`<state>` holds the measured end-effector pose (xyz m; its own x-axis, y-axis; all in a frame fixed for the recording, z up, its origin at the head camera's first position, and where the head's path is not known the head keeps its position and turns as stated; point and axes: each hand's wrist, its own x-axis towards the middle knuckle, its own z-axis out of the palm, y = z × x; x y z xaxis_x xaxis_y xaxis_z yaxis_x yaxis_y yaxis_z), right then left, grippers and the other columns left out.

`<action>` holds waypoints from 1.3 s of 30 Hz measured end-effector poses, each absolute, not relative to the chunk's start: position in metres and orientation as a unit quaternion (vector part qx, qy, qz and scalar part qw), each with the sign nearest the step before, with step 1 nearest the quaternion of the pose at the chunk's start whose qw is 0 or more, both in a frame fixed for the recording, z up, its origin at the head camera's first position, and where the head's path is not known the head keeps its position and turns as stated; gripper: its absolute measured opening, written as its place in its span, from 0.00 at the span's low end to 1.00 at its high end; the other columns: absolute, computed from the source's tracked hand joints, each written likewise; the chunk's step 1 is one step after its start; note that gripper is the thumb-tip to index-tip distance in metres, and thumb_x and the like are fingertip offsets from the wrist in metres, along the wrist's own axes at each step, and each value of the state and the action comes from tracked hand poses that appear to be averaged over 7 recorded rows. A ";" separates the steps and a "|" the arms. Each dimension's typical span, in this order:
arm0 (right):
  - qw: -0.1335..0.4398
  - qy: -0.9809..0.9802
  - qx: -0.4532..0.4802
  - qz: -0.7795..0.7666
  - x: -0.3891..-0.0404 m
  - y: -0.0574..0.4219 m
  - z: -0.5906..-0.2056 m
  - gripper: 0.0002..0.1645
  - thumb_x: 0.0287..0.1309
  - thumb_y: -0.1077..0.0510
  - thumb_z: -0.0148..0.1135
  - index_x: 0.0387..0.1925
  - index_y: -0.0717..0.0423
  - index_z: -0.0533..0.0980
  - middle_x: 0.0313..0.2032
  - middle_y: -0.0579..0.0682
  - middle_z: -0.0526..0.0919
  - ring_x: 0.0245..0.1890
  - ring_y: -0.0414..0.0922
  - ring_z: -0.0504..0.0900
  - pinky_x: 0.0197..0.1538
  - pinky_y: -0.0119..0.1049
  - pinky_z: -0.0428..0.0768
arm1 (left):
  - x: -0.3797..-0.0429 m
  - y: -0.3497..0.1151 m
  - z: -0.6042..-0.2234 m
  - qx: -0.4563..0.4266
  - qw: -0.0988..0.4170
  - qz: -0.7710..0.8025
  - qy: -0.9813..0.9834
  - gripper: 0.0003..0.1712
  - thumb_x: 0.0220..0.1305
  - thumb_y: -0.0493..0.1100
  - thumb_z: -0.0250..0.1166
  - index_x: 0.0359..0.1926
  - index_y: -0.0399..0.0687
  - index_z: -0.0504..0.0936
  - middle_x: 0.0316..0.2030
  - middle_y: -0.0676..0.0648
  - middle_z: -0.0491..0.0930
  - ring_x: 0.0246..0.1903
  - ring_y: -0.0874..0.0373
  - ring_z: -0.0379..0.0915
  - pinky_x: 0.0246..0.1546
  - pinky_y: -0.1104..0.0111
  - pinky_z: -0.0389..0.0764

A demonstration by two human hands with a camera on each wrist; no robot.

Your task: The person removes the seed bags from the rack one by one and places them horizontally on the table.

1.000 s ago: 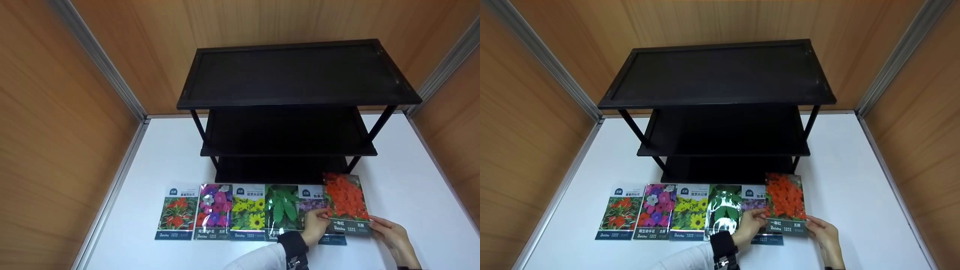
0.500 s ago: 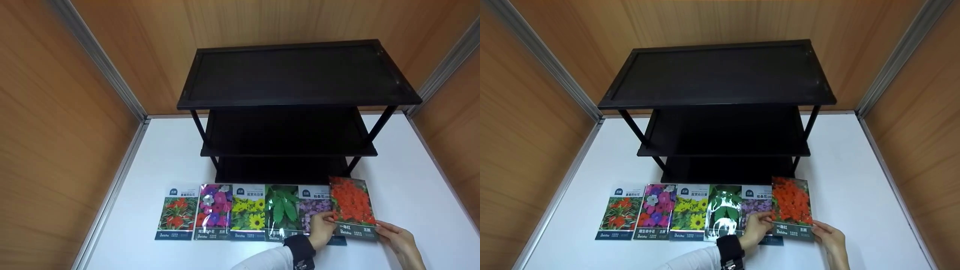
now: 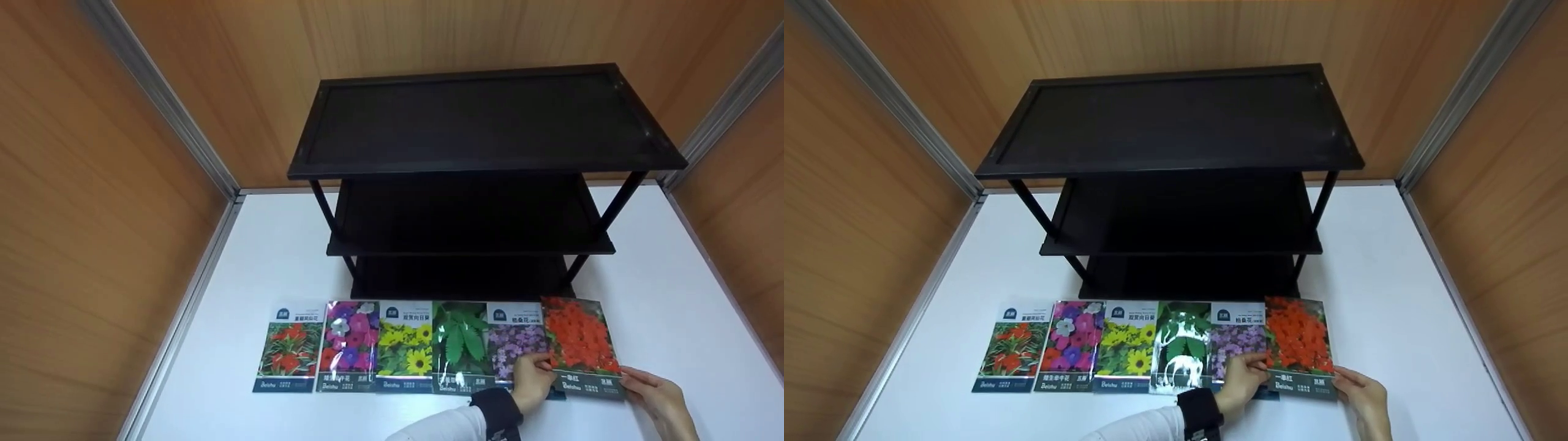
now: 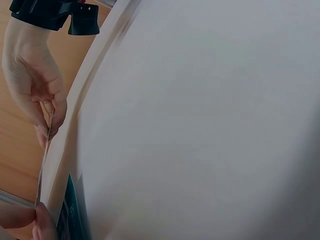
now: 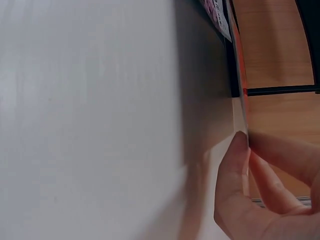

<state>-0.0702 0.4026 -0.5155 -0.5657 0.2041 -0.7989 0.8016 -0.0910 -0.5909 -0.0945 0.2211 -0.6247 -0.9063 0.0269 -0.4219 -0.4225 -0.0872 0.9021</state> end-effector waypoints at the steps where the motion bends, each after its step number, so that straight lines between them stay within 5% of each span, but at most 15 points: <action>1: 0.242 0.632 0.399 -0.619 -0.070 0.403 -0.516 0.20 0.34 0.60 0.72 0.35 0.63 0.80 0.28 0.44 0.79 0.25 0.31 0.74 0.36 0.34 0.77 | -0.094 0.217 -0.607 -0.156 0.166 0.698 0.678 0.19 0.36 0.17 0.60 0.31 0.37 0.83 0.16 0.51 0.69 0.16 0.63 0.65 0.16 0.72 0.69; 6: 0.244 0.642 0.401 -0.607 -0.070 0.402 -0.520 0.31 0.35 0.60 0.71 0.44 0.71 0.74 0.29 0.47 0.80 0.26 0.32 0.74 0.36 0.35 0.77 | -0.091 0.200 -0.544 -0.148 0.181 0.638 0.734 0.18 0.37 0.18 0.58 0.32 0.32 0.82 0.16 0.51 0.70 0.17 0.67 0.62 0.18 0.76 0.66; 11: 0.244 0.653 0.399 -0.596 -0.070 0.401 -0.524 0.38 0.38 0.63 0.69 0.51 0.77 0.65 0.28 0.47 0.79 0.26 0.32 0.74 0.36 0.35 0.77 | -0.089 0.194 -0.526 -0.130 0.188 0.622 0.749 0.17 0.38 0.18 0.57 0.33 0.31 0.81 0.16 0.51 0.71 0.17 0.70 0.60 0.19 0.79 0.64; 29: 0.234 0.744 0.347 -0.521 -0.069 0.392 -0.525 0.30 0.47 0.65 0.60 0.50 0.80 0.64 0.32 0.57 0.80 0.27 0.36 0.75 0.31 0.33 0.77 | -0.086 0.189 -0.529 -0.050 0.184 0.561 0.806 0.18 0.41 0.22 0.61 0.38 0.30 0.80 0.17 0.54 0.69 0.16 0.68 0.68 0.17 0.79 0.70; 39: 0.202 0.807 0.314 -0.457 -0.068 0.378 -0.521 0.23 0.47 0.67 0.56 0.44 0.82 0.67 0.23 0.52 0.79 0.23 0.38 0.75 0.26 0.32 0.75 | -0.088 0.187 -0.531 -0.004 0.152 0.517 0.842 0.18 0.37 0.22 0.60 0.35 0.34 0.82 0.16 0.54 0.70 0.18 0.70 0.59 0.18 0.80 0.62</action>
